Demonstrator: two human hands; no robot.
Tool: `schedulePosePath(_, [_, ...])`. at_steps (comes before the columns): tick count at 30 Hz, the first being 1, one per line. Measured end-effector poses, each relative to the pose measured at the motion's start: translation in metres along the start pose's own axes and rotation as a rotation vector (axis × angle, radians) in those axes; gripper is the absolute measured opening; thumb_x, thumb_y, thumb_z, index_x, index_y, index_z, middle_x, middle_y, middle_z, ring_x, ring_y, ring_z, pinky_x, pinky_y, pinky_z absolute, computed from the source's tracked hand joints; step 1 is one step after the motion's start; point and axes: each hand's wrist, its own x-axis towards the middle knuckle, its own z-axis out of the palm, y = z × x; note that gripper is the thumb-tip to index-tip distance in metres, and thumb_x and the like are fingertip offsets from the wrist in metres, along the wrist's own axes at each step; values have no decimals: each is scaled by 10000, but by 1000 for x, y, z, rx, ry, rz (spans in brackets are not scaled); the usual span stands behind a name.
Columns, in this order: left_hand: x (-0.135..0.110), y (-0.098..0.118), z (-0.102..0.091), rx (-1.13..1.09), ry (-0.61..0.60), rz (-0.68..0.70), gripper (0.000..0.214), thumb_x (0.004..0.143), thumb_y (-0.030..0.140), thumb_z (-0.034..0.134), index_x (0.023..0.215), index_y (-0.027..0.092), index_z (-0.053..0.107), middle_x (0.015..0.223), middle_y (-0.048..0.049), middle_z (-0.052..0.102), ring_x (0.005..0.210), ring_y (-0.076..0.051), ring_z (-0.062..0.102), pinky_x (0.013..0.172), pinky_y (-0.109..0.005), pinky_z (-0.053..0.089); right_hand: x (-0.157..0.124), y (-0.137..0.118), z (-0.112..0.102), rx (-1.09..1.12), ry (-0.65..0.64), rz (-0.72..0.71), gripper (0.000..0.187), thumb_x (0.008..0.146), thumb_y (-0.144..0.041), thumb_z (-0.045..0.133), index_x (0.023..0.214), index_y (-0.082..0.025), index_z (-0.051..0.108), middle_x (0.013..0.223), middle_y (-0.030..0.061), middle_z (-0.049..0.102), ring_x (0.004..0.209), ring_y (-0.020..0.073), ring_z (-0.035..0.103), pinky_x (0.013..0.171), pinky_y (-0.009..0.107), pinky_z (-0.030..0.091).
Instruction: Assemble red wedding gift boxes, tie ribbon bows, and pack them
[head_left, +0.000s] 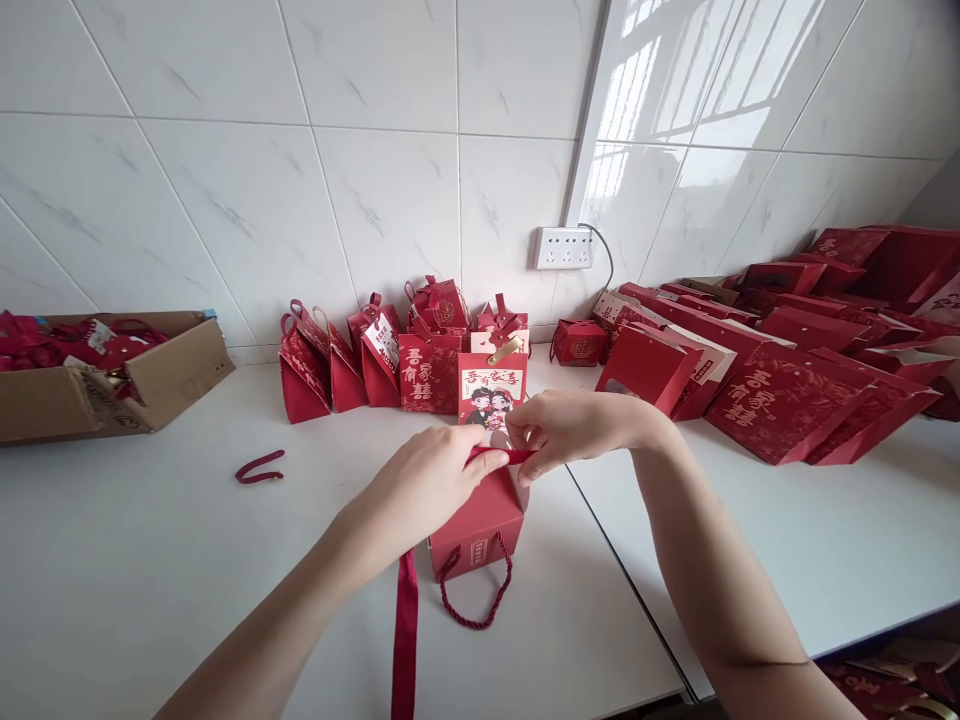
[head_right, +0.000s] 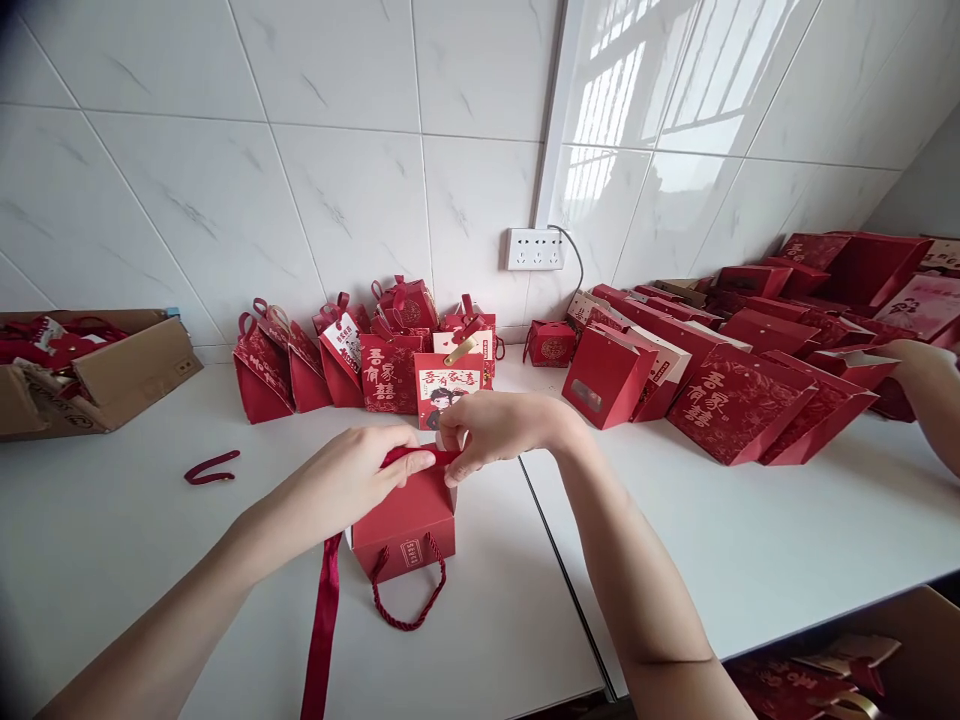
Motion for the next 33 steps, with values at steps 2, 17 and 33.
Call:
schedulePosePath(2, [1,1,-2,60,87,4,360,892,426,390,603,212,383,504,39,349,452,-119,282,464,-258,204,0,3,0,31,-28,-26,202,705,-370,682,743,-197,586,748,0,635,676,143,561,525,242,366])
schedulePosePath(17, [16,-21,-10,-167,-202,-34,364,844,494,419,629,203,448,600,37,356,494,-101,229,468,-277,151,-2,4,-3,-20,-29,99,300,653,-429,725,638,-192,541,591,-32,549,517,97,452,485,243,315])
schedulePosePath(33, [17,-21,-8,-186,-169,-14,388,831,515,456,644,188,553,634,10,502,491,-100,322,462,-262,193,-3,3,-2,-46,-22,91,317,683,-462,711,648,-193,546,605,-19,549,555,116,467,486,252,320])
